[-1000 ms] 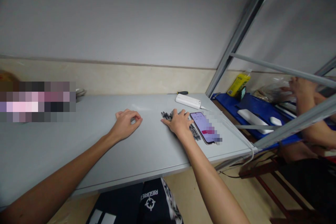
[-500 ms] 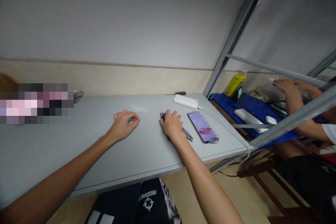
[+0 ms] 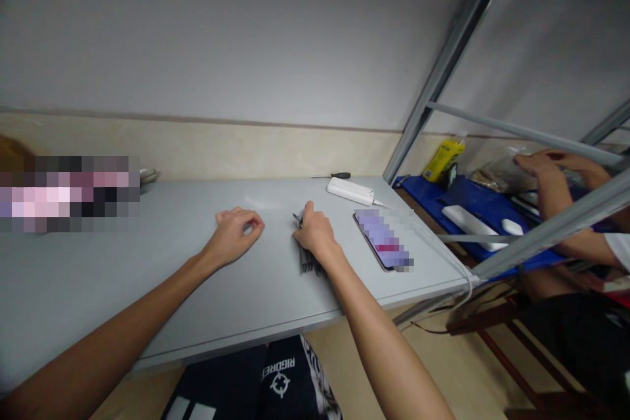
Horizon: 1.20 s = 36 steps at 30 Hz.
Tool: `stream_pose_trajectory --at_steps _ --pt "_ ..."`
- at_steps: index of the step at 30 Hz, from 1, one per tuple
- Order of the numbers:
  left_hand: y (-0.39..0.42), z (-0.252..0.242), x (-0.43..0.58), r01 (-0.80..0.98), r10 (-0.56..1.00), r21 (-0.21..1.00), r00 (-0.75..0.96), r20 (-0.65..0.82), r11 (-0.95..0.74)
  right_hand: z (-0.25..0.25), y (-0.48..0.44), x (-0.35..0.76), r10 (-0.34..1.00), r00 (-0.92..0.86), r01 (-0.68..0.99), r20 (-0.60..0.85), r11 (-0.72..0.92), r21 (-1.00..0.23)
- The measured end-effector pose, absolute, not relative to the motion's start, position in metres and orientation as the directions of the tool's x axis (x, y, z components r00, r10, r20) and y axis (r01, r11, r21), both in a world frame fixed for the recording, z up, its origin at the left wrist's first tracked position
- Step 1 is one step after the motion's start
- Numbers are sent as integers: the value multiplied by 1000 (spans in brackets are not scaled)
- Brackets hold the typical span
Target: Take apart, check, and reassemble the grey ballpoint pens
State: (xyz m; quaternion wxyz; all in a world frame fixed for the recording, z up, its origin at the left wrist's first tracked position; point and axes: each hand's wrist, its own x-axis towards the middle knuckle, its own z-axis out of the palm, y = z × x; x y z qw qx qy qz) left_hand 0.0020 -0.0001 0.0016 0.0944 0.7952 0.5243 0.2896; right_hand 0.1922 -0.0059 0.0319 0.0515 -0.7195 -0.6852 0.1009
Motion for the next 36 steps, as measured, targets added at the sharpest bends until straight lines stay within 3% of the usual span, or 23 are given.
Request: stream_pose_trajectory --at_steps 7,11,14,18,22,29,36 --pt "-2 3 3 774 882 450 293 369 -446 27 3 203 998 8 928 -60 -30 -371" --pt "-2 4 3 764 881 459 306 361 -454 30 3 202 999 -25 843 -38 1 -538" --pt "-3 6 3 738 877 484 326 353 -469 34 2 195 997 -51 661 52 72 -747" --pt "-7 10 4 598 833 581 425 355 -553 44 -3 179 977 -21 220 213 213 -952" --pt "-12 11 8 429 796 700 498 344 -571 53 -11 165 936 -59 2 348 349 -937" --pt "-20 9 17 217 800 872 536 269 -439 48 -25 135 865 -62 -151 498 485 -862" --pt "-19 10 14 192 814 878 500 297 -438 47 -28 122 846 -137 -194 516 488 -851"
